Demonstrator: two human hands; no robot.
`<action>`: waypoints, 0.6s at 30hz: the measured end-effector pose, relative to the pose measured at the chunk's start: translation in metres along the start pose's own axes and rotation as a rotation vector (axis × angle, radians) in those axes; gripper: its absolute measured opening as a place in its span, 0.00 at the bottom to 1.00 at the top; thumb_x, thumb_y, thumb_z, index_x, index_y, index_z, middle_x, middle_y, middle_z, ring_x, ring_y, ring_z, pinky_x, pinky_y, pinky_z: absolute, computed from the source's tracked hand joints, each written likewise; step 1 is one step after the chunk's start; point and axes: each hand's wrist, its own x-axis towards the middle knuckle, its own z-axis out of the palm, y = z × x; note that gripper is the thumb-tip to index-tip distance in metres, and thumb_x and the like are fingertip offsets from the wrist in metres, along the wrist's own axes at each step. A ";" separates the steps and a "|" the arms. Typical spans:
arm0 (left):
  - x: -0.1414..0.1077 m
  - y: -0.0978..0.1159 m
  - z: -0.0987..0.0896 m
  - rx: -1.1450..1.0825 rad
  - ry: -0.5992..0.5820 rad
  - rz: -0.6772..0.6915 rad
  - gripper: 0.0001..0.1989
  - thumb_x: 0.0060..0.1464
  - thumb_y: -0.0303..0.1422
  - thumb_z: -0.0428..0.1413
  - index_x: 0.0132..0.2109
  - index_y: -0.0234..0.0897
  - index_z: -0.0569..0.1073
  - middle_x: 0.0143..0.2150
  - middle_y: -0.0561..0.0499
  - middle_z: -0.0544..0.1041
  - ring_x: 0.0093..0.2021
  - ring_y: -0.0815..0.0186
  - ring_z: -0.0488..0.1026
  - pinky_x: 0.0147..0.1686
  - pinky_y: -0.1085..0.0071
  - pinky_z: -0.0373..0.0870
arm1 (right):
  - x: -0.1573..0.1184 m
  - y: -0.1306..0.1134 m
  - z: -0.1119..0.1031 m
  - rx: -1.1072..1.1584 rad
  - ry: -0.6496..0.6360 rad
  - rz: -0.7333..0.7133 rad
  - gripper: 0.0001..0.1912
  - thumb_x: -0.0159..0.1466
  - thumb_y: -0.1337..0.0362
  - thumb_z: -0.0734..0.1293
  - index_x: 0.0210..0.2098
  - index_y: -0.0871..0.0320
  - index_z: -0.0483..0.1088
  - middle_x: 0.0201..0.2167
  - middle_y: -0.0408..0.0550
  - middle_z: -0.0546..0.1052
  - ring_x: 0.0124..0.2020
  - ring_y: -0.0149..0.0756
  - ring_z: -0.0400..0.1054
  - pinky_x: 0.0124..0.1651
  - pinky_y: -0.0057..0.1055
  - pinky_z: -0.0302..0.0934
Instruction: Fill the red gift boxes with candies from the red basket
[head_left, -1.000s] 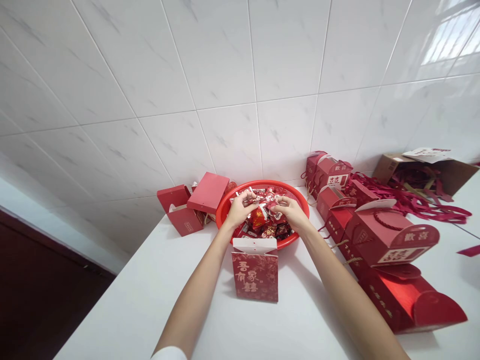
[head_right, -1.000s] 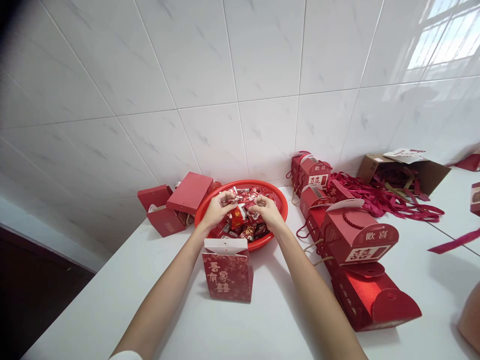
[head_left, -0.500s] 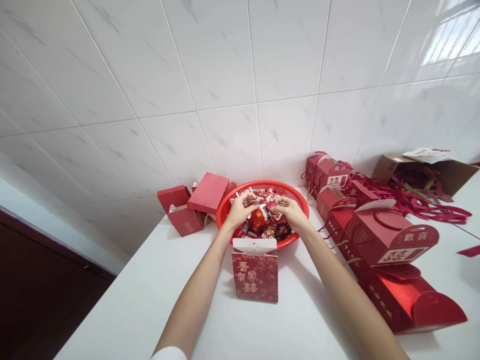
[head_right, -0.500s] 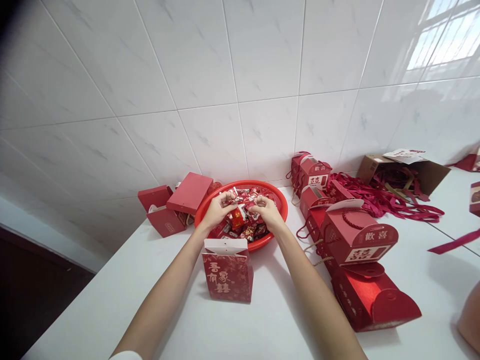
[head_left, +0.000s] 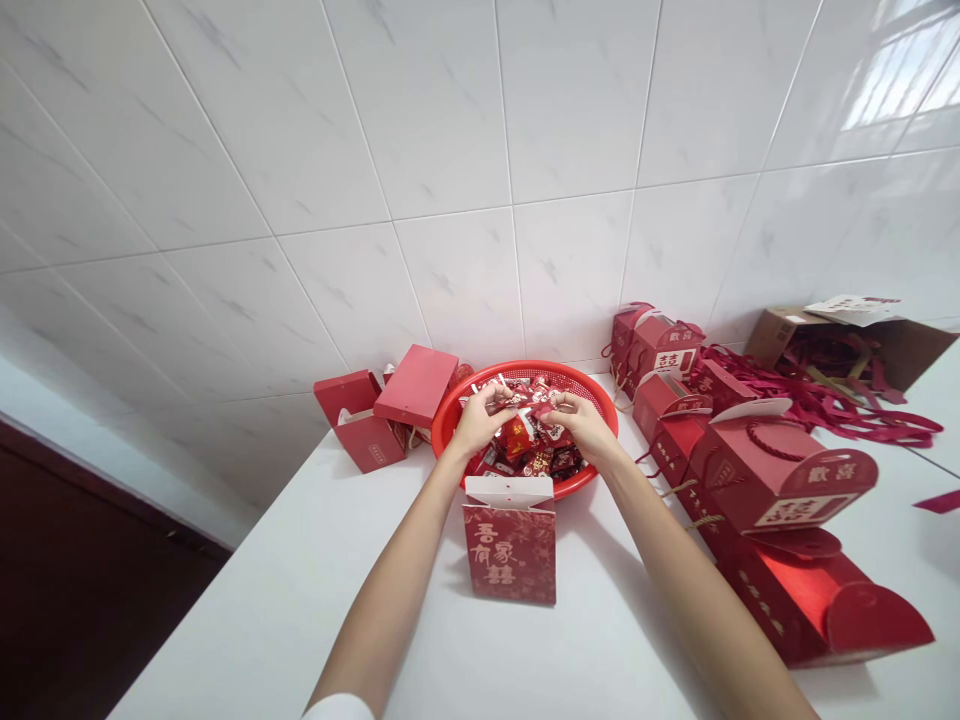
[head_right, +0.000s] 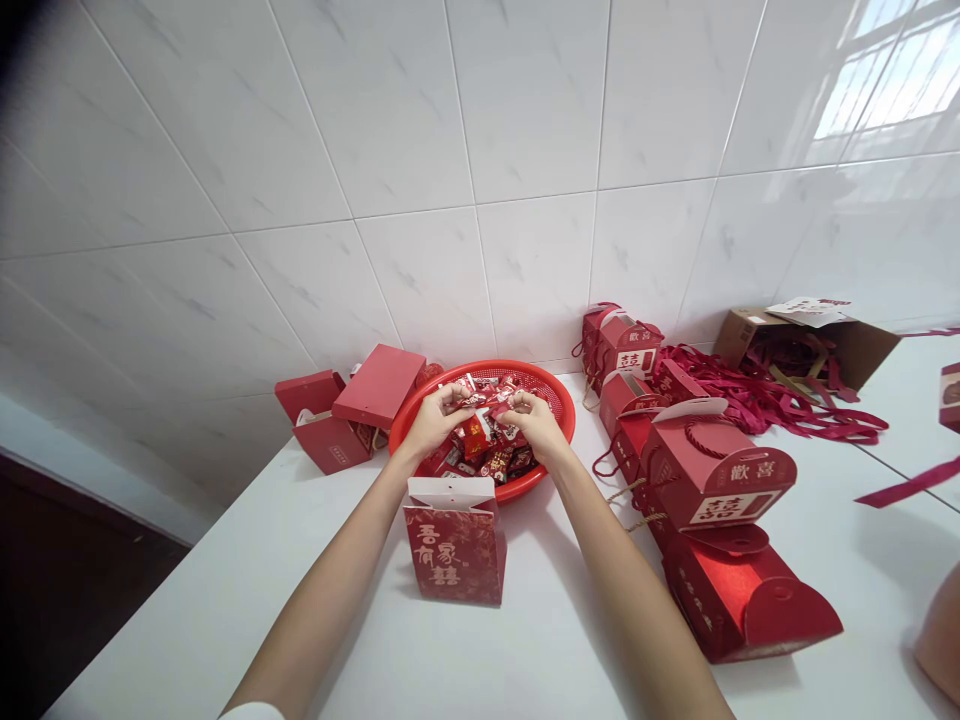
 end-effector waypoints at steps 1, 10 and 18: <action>0.000 0.000 0.000 -0.002 -0.001 -0.002 0.13 0.43 0.35 0.66 0.36 0.37 0.72 0.39 0.51 0.75 0.45 0.61 0.75 0.51 0.60 0.73 | 0.000 0.000 0.000 -0.004 -0.001 -0.004 0.16 0.40 0.63 0.75 0.23 0.55 0.64 0.23 0.39 0.73 0.29 0.33 0.66 0.36 0.31 0.60; 0.000 0.001 -0.001 0.000 -0.001 -0.014 0.14 0.43 0.35 0.66 0.36 0.37 0.72 0.39 0.51 0.76 0.45 0.60 0.75 0.51 0.60 0.72 | 0.001 0.001 -0.001 -0.037 0.004 0.000 0.15 0.41 0.62 0.75 0.23 0.55 0.64 0.24 0.40 0.73 0.30 0.34 0.66 0.35 0.31 0.58; -0.001 0.001 0.000 0.041 0.005 0.018 0.12 0.45 0.35 0.65 0.35 0.37 0.72 0.38 0.51 0.76 0.44 0.61 0.74 0.51 0.61 0.71 | 0.000 0.001 0.000 -0.017 -0.003 0.001 0.15 0.41 0.63 0.75 0.23 0.55 0.65 0.22 0.39 0.73 0.29 0.34 0.66 0.37 0.32 0.58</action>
